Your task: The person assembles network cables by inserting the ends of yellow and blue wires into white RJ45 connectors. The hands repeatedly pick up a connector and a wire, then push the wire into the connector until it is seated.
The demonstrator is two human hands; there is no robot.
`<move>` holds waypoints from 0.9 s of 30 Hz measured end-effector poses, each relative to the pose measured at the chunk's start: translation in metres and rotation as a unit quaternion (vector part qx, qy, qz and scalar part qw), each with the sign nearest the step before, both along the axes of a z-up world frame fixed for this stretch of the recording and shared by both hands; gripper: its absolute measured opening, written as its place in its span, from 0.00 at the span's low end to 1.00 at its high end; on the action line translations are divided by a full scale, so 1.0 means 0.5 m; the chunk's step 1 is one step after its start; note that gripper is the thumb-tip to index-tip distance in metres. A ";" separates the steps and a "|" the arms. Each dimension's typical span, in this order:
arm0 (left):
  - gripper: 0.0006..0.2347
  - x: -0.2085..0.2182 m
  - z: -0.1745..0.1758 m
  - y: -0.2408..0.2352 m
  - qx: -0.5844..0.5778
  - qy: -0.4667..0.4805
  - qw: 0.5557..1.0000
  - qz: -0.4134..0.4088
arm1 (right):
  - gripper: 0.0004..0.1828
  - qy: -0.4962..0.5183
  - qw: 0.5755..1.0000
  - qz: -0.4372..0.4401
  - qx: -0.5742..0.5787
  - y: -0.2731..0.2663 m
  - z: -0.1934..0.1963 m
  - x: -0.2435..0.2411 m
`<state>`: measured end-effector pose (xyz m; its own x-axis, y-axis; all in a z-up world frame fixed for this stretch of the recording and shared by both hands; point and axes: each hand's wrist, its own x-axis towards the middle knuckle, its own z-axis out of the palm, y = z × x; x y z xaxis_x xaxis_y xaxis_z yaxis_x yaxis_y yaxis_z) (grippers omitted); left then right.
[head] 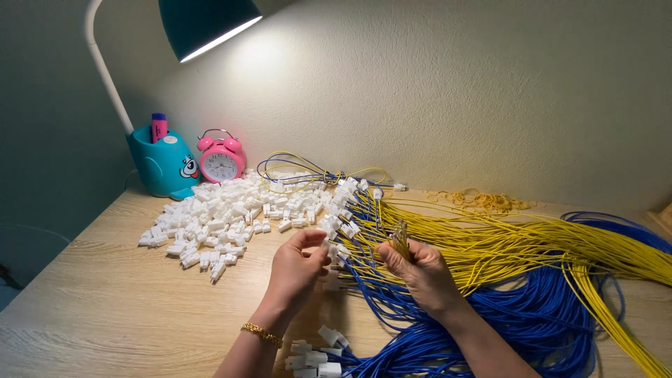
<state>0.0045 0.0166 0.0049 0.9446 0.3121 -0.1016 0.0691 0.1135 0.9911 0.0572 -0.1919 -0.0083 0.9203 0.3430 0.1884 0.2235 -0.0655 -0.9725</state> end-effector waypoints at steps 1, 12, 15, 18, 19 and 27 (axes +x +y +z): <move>0.11 -0.019 0.031 -0.009 0.123 0.035 0.991 0.039 | 0.11 0.045 0.998 0.030 0.023 -0.002 0.000 0.000; 0.03 0.008 -0.014 -0.043 -0.107 -0.132 0.978 -0.121 | 0.21 -0.008 0.991 0.070 -0.112 0.007 -0.027 0.008; 0.02 0.002 -0.012 -0.040 -0.082 -0.115 0.984 -0.112 | 0.13 0.023 0.993 0.059 -0.095 0.006 -0.034 0.011; 0.02 0.007 -0.014 -0.039 -0.055 -0.090 0.990 -0.099 | 0.12 0.034 0.997 0.044 -0.060 0.006 -0.036 0.016; 0.02 0.006 -0.018 -0.040 -0.050 -0.076 0.991 -0.098 | 0.12 0.029 0.998 0.042 -0.044 0.005 -0.038 0.015; 0.05 -0.005 -0.046 -0.050 0.031 -0.135 0.988 -0.069 | 0.12 -0.087 0.991 -0.032 -0.097 0.023 -0.010 -0.028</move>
<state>0.0018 -0.0087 -0.0180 0.9688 0.1763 0.1742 -0.1872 0.0602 0.9805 0.0434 -0.1804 -0.0132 0.9008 0.3296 0.2827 0.3760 -0.2662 -0.8876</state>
